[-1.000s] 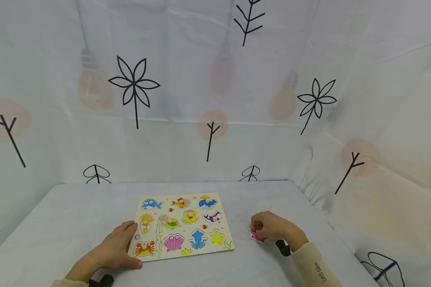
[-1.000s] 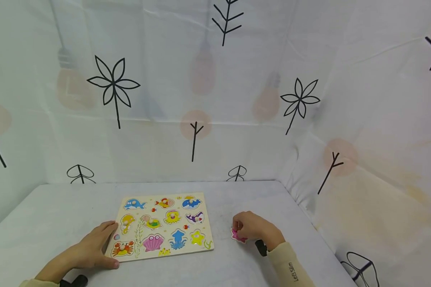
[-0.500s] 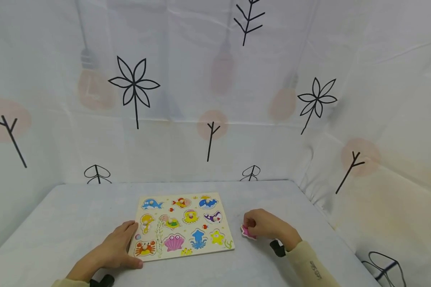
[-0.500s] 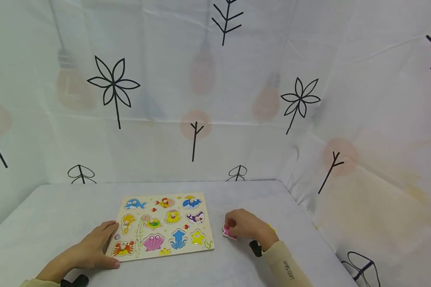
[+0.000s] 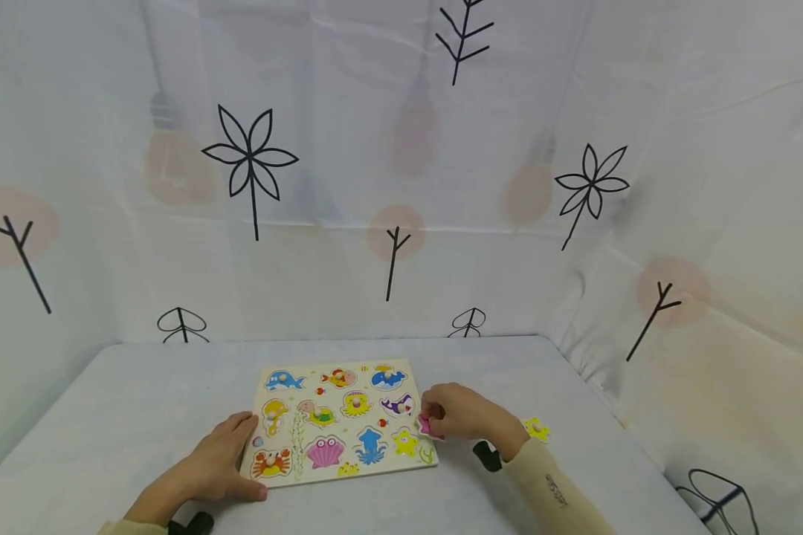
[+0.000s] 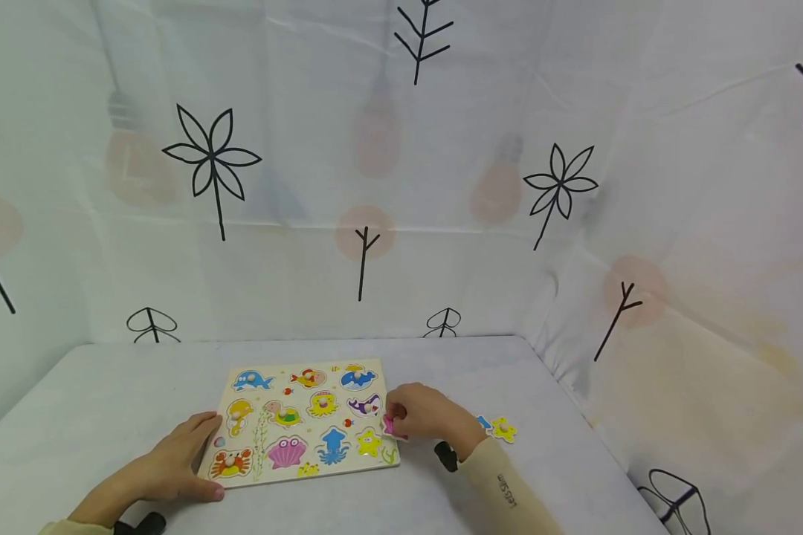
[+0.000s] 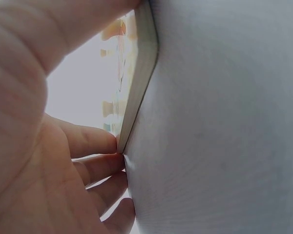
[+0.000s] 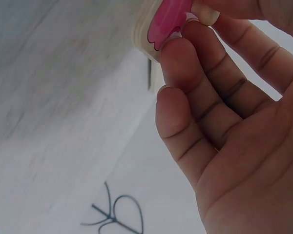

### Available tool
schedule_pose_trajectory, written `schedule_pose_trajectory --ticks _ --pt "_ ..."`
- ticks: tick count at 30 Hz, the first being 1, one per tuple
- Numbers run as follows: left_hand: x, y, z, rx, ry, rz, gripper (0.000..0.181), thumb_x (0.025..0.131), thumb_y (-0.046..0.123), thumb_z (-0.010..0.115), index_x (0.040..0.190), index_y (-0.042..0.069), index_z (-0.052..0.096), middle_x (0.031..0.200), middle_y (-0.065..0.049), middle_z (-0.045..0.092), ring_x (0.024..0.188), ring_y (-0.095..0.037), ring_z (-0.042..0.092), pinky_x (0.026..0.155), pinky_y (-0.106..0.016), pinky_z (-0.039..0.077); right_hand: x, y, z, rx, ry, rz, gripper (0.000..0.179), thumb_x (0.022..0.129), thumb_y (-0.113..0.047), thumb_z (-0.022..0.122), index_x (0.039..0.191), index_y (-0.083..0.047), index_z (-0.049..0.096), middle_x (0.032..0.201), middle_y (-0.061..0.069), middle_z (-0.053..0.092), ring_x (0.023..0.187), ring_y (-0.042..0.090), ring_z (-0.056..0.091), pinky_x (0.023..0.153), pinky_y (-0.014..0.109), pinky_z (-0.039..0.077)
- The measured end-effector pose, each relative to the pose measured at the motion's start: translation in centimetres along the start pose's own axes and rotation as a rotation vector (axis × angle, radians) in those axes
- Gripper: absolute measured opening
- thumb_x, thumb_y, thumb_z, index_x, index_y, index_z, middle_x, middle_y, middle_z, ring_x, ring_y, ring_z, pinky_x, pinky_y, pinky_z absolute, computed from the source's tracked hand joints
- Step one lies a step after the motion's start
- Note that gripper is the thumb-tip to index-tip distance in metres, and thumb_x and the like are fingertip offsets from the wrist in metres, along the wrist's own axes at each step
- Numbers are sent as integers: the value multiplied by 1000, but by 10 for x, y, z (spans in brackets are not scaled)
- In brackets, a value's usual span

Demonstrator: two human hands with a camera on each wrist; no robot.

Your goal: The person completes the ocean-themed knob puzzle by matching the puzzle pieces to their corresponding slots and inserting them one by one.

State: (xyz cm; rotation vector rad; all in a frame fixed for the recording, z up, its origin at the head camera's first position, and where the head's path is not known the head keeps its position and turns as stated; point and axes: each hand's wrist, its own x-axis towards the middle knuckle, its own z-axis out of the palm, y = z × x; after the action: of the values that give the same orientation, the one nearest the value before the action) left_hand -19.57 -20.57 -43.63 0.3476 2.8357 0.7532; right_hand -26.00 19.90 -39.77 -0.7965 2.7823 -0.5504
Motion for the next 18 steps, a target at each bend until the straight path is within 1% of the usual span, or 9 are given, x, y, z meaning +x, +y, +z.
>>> schedule_pose_trajectory --ticks 6,13,18 --pt "-1 2 0 -1 2 -15 121 52 56 88 142 -6 35 145 -28 30 131 -49 29 105 -65 27 17 -20 8 -64 -1 -64 10 84 -20 72 84 -25 63 73 -11 51 72 6 49 61 21 44" --pt "0 2 0 2 6 -23 122 51 56 88 142 -5 35 145 -27 30 131 -48 29 105 -65 27 36 -44 17 -111 -29 -131 11 86 -24 71 83 -26 61 72 -11 50 71 4 49 59 20 41" --pt "0 2 0 1 8 -26 122 51 56 88 142 -5 35 145 -27 30 131 -48 30 105 -65 27 46 -61 22 -133 -38 -177 10 86 -23 71 83 -26 62 72 -12 49 71 4 48 58 19 41"
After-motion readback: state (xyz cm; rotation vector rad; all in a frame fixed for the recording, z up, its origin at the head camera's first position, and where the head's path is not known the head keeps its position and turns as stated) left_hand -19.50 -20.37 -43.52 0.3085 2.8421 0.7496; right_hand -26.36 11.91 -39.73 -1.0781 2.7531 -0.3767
